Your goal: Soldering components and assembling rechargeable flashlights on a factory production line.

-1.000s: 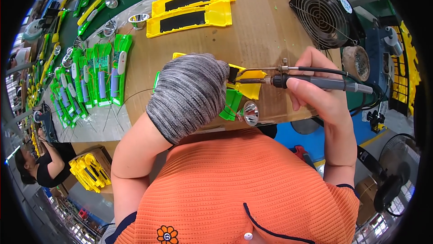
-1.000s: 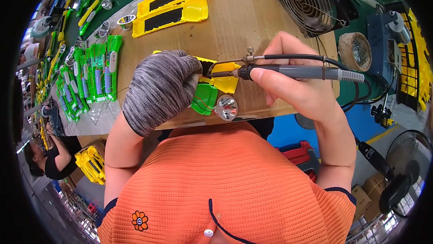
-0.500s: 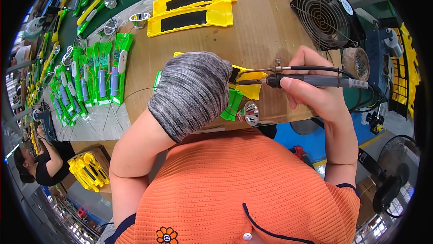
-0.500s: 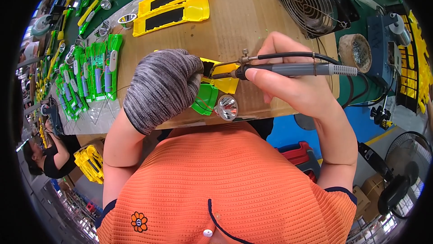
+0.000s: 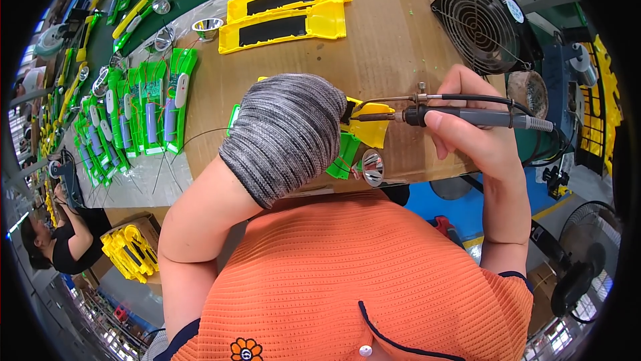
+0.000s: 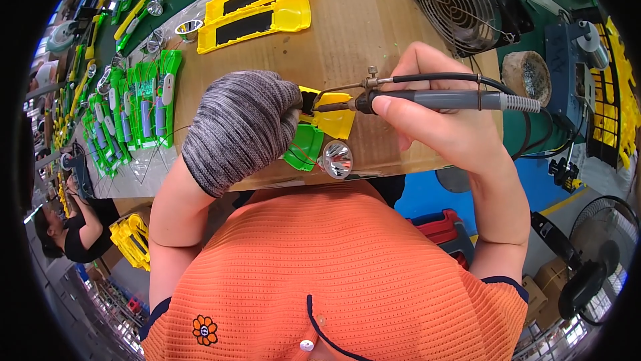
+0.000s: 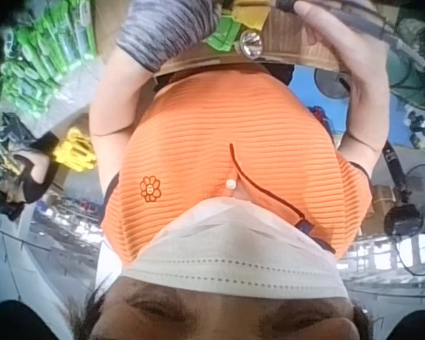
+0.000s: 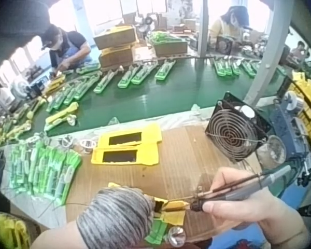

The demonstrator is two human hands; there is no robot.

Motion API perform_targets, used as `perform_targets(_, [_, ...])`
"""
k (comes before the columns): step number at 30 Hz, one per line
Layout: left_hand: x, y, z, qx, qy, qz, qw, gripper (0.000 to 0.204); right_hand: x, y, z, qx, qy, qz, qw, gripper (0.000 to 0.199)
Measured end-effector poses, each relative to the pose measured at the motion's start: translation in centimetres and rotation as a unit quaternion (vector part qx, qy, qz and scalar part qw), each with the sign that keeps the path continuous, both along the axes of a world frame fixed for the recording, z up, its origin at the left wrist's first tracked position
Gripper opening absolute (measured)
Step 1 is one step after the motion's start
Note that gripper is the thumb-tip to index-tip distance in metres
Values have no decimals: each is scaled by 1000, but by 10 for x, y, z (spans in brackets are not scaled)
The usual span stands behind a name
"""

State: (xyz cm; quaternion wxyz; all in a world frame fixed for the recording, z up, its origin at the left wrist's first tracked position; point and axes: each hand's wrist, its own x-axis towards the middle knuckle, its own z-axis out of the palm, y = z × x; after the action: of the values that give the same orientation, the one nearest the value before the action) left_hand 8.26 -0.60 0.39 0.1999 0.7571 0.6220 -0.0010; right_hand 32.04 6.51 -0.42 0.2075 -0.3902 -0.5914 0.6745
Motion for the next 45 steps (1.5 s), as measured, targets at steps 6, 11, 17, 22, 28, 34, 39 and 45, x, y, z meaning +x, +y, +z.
perform_targets(6, [-13,-8,-20,43,-56,-15,997,14,1,-2,-2,-8,39,-37,999,14])
perform_targets(11, [1,0,2,-10,15,0,1000,15,4,-30,-28,-105,231,-162,954,8])
perform_targets(17, [-10,-10,-19,32,-40,-14,999,14,-18,-64,-35,-160,270,-229,921,11])
perform_targets(22, [-3,-4,1,-8,5,26,1000,14,-31,-57,-43,-163,291,-248,910,7])
perform_targets(28, [-19,-10,-10,47,34,80,995,16,-55,-39,-47,-159,359,-205,897,7])
perform_targets(34, [-25,-14,-17,79,34,65,994,12,-42,-43,-47,-128,342,-223,904,7])
perform_targets(39, [-37,-44,14,235,-35,55,970,15,-22,-67,-38,-140,359,-237,892,6])
perform_targets(45, [-81,-111,8,75,87,193,975,28,-25,-103,-32,-204,348,-147,903,12])
